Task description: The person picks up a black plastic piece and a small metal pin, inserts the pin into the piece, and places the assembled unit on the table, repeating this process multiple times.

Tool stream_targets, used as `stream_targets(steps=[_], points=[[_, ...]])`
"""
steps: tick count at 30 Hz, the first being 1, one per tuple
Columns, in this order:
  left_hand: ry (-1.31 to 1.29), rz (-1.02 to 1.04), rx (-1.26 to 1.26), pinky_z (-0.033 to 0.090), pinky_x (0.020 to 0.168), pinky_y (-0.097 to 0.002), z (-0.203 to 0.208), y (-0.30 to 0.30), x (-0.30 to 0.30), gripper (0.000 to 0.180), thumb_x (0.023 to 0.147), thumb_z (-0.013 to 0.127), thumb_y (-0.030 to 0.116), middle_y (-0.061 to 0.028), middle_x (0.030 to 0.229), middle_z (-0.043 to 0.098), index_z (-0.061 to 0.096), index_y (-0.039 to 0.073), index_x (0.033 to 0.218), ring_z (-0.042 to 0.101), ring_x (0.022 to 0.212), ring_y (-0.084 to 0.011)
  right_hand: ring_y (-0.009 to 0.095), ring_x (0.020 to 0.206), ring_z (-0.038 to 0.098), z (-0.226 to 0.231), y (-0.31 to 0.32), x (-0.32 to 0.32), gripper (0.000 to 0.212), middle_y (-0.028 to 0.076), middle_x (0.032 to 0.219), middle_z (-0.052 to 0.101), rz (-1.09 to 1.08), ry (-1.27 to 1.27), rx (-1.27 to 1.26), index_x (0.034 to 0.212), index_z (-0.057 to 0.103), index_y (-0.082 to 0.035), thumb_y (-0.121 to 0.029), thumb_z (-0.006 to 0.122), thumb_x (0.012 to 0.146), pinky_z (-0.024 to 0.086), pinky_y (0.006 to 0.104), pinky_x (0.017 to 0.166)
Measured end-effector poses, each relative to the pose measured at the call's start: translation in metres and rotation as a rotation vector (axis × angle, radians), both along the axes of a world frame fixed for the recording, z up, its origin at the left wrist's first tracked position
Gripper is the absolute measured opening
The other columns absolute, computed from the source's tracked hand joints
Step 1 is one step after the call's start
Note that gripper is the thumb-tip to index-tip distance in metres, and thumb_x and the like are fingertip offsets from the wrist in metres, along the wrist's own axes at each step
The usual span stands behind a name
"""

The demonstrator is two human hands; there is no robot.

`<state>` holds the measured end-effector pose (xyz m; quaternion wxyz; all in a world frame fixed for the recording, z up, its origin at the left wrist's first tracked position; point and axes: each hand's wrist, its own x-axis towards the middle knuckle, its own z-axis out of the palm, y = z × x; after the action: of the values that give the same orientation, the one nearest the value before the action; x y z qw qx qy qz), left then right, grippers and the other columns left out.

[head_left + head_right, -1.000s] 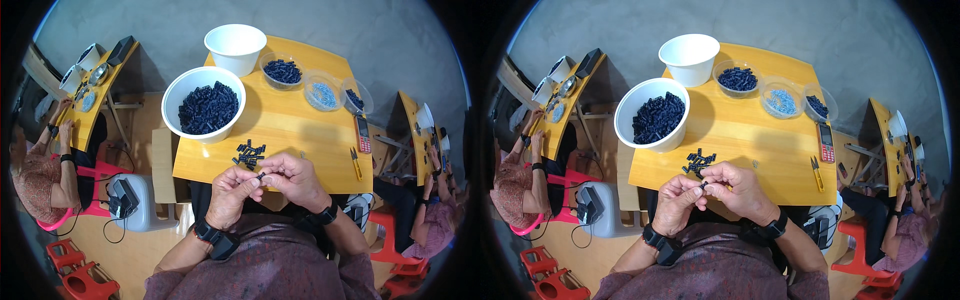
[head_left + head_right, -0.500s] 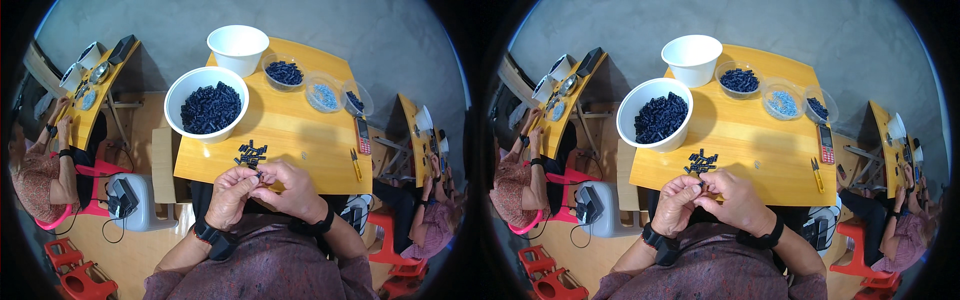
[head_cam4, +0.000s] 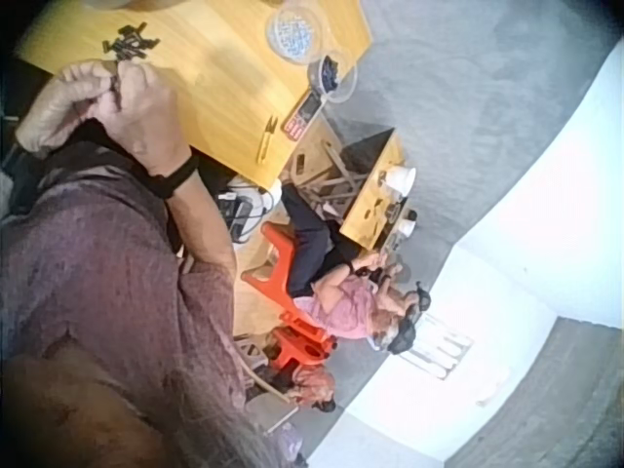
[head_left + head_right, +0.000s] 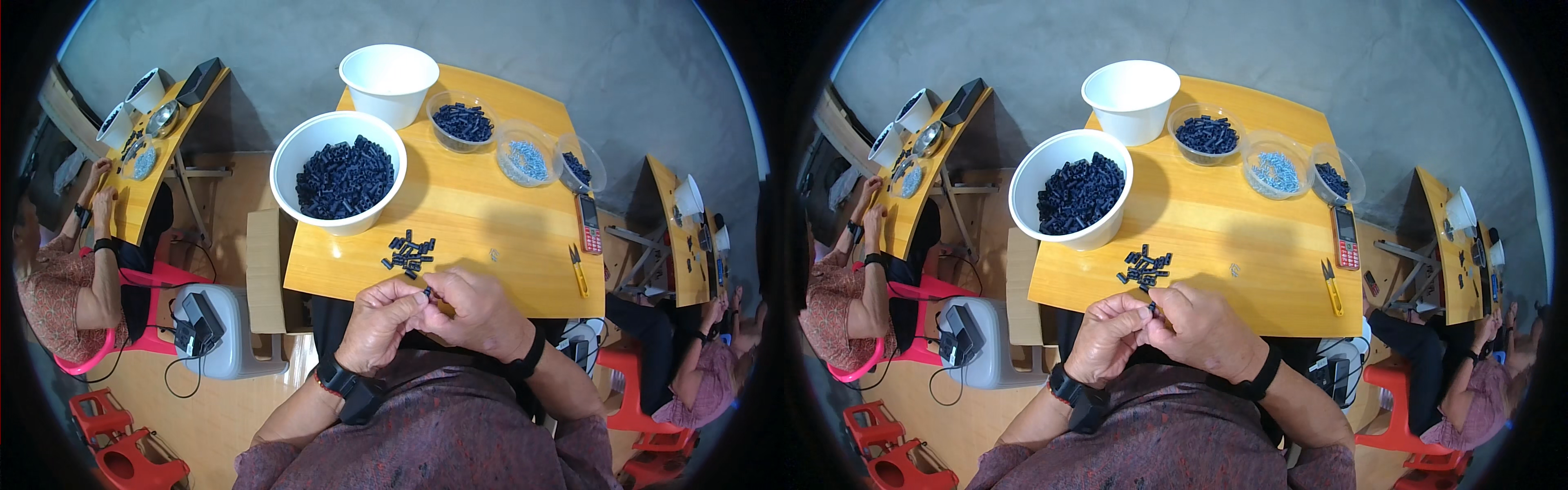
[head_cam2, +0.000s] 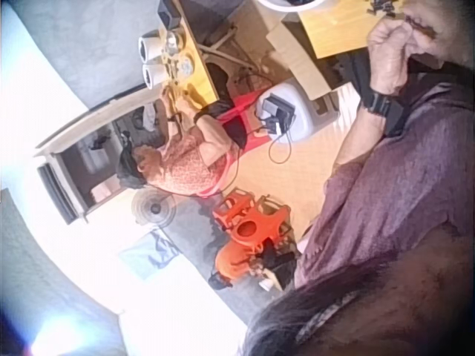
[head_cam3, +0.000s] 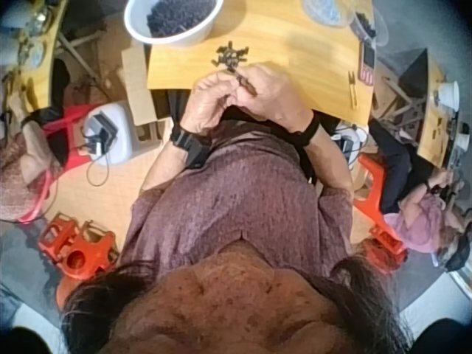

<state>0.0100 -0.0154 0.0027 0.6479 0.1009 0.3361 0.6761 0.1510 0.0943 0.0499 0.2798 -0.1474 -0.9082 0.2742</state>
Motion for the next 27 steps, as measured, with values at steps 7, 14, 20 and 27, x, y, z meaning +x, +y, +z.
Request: stream_targets(steps=[7,14,20,27], points=[[0.267,0.031,0.016,0.055,0.07,-0.0267,0.005,-0.004,0.008,0.005,0.093,0.064,0.0,-0.0085,0.083,0.069,0.066,-0.002,0.089,0.065,0.072,-0.0131,0.031,0.066,0.063,-0.005,-0.001,0.012,0.032,0.014,0.076,0.061,0.076,-0.109,0.029,0.101,0.063,0.002,-0.012,0.076,0.076,0.05,0.0395,0.058],[0.353,-0.019,-0.007,0.054,0.07,-0.0255,0.005,-0.005,0.016,0.004,0.092,0.064,-0.003,-0.0067,0.082,0.068,0.066,-0.002,0.089,0.064,0.072,-0.0115,0.031,0.06,0.059,-0.011,-0.012,0.022,0.02,0.011,0.069,0.052,0.043,-0.033,0.021,0.086,0.055,-0.004,-0.011,0.072,0.077,0.048,0.0396,0.053],[0.39,-0.03,0.002,0.054,0.072,-0.0255,0.005,-0.004,0.016,0.004,0.092,0.063,-0.003,-0.0063,0.082,0.068,0.066,-0.002,0.089,0.063,0.073,-0.0112,0.031,0.061,0.06,-0.016,-0.015,0.024,0.022,0.012,0.071,0.052,0.017,-0.047,0.009,0.087,0.054,-0.004,-0.011,0.073,0.077,0.049,0.0398,0.055],[0.333,0.013,0.025,0.055,0.071,-0.0245,0.006,-0.002,0.011,0.004,0.093,0.062,-0.002,-0.0071,0.084,0.069,0.065,-0.001,0.091,0.065,0.074,-0.0105,0.033,0.069,0.062,-0.008,-0.009,0.016,0.025,0.014,0.076,0.057,0.028,0.02,-0.167,0.102,0.059,0.0,-0.005,0.072,0.081,0.05,0.0392,0.059]])
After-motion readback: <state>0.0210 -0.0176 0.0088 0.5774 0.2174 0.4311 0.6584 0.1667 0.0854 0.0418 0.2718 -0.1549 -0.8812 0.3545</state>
